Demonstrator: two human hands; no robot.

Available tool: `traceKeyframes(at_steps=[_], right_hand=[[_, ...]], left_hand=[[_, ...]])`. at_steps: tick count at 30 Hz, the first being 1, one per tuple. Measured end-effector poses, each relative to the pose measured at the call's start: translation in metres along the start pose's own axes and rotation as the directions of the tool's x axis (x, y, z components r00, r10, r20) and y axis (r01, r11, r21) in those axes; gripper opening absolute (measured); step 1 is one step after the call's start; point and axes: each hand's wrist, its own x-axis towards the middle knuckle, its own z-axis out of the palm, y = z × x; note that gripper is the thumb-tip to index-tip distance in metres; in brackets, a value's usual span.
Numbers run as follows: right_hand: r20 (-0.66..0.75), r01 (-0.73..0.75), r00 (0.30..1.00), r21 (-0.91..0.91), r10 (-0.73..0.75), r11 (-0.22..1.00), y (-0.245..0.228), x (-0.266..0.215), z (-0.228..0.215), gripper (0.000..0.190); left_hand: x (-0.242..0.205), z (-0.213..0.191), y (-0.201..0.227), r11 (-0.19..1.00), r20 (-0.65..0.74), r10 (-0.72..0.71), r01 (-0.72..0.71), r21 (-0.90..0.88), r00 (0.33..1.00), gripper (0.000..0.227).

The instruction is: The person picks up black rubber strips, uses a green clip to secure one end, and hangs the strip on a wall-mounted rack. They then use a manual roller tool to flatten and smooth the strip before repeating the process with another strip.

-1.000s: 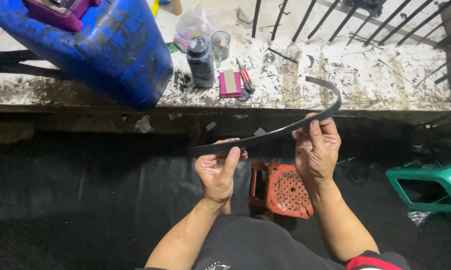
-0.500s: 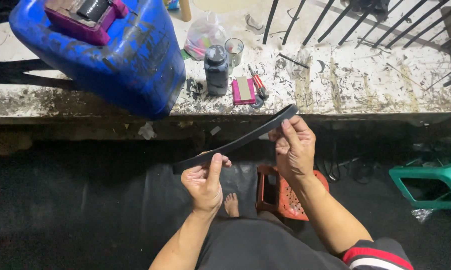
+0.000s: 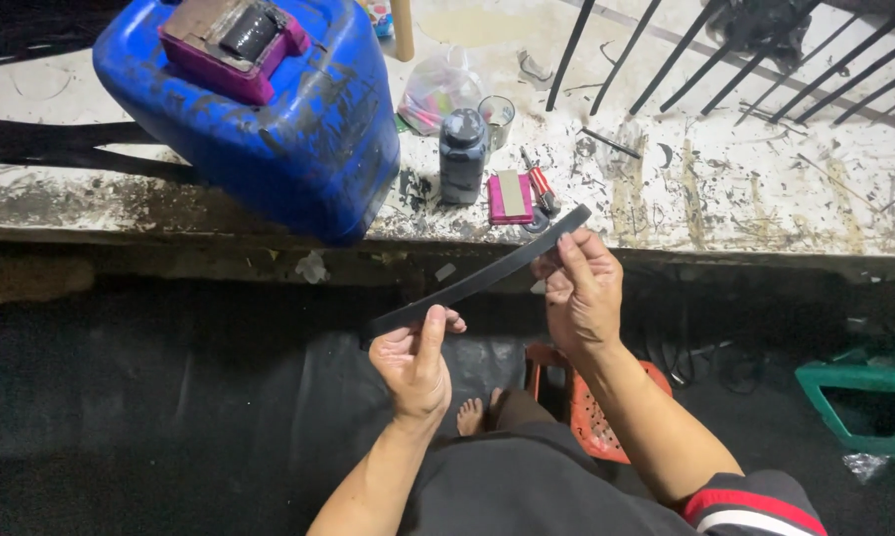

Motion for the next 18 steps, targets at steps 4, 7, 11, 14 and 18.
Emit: traceKeyframes(at_steps=[4,7,11,14,18], right_hand=[[0.056,0.004,0.998,-0.019,-0.003,1.000,0.008,-0.001,0.016,0.009],[0.085,-0.017,0.996,-0.007,0.017,1.000,0.009,0.007,0.021,0.007],[0.091,-0.034,0.995,0.058,0.029,0.998,-0.002,0.032,0.027,0.008],[0.141,-0.073,0.988,0.064,0.064,0.995,0.008,0.048,0.030,0.008],[0.273,-0.143,0.955,0.085,0.114,0.986,0.021,0.062,0.044,0.007]], left_hand=[[0.008,-0.003,-0.021,0.999,0.008,-0.016,0.016,-0.039,1.000,0.006],[0.016,0.009,-0.010,0.999,-0.010,0.022,-0.022,-0.041,1.000,0.003],[0.025,0.013,0.002,0.994,-0.010,0.103,-0.103,0.037,0.995,0.006],[0.032,0.021,-0.004,0.991,-0.004,0.127,-0.127,0.033,0.992,0.011],[0.043,0.049,-0.008,0.988,-0.013,0.142,-0.140,0.070,0.990,0.008]])
